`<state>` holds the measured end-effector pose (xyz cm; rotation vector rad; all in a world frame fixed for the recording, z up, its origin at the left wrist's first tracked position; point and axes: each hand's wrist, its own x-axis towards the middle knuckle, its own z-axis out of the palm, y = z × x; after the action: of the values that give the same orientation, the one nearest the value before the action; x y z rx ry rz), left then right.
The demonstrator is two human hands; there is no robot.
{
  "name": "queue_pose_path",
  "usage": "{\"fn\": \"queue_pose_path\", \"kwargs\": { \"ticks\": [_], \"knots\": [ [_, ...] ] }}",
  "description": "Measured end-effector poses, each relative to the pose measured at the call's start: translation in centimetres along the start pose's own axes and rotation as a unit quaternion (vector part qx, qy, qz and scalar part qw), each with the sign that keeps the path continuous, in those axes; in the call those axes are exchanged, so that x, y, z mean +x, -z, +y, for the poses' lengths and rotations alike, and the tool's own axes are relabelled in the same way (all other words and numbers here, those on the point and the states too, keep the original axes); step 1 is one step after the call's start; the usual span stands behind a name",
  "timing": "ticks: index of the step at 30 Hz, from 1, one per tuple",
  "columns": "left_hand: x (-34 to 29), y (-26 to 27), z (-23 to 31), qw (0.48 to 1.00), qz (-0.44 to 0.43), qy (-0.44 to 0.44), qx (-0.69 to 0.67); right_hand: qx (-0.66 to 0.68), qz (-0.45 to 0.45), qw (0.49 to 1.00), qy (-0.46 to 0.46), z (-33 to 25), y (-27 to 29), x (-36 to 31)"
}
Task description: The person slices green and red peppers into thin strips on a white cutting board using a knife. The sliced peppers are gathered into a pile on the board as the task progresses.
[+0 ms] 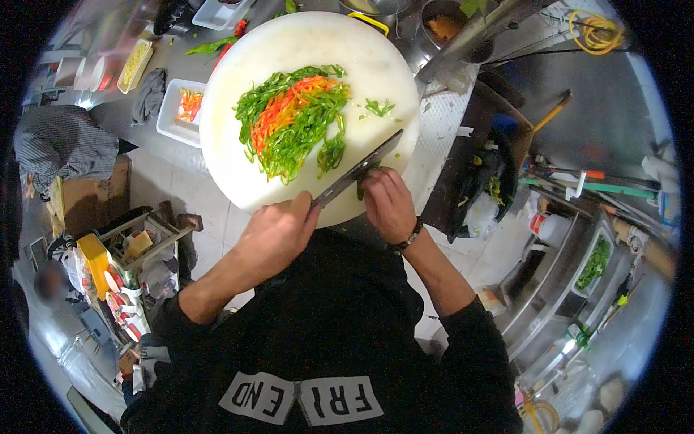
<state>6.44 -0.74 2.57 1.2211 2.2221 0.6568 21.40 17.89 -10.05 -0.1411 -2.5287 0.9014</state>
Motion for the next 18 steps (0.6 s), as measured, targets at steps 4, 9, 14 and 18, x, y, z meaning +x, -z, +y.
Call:
{"fn": "queue_pose_path", "kwargs": {
  "ticks": [4,9,14,18],
  "knots": [
    [0.7,-3.6,-0.2,0.999,0.042,0.018,0.011,0.015,-0.001,1.0,-0.019,-0.6,0.5,0.5],
    [1.5,-1.8,-0.8,0.999,0.034,-0.004,-0.006,0.033,0.001,0.999,-0.013,-0.9,1.4,0.8],
    [-1.2,-0.3,0.2,1.0,-0.006,0.008,0.005,0.033,0.0,0.999,-0.011,-0.9,1.2,0.5],
    [0.8,-3.6,0.2,0.999,0.036,0.015,-0.015,0.035,0.006,0.999,-0.015,-1.1,0.8,0.3]
  ]
}}
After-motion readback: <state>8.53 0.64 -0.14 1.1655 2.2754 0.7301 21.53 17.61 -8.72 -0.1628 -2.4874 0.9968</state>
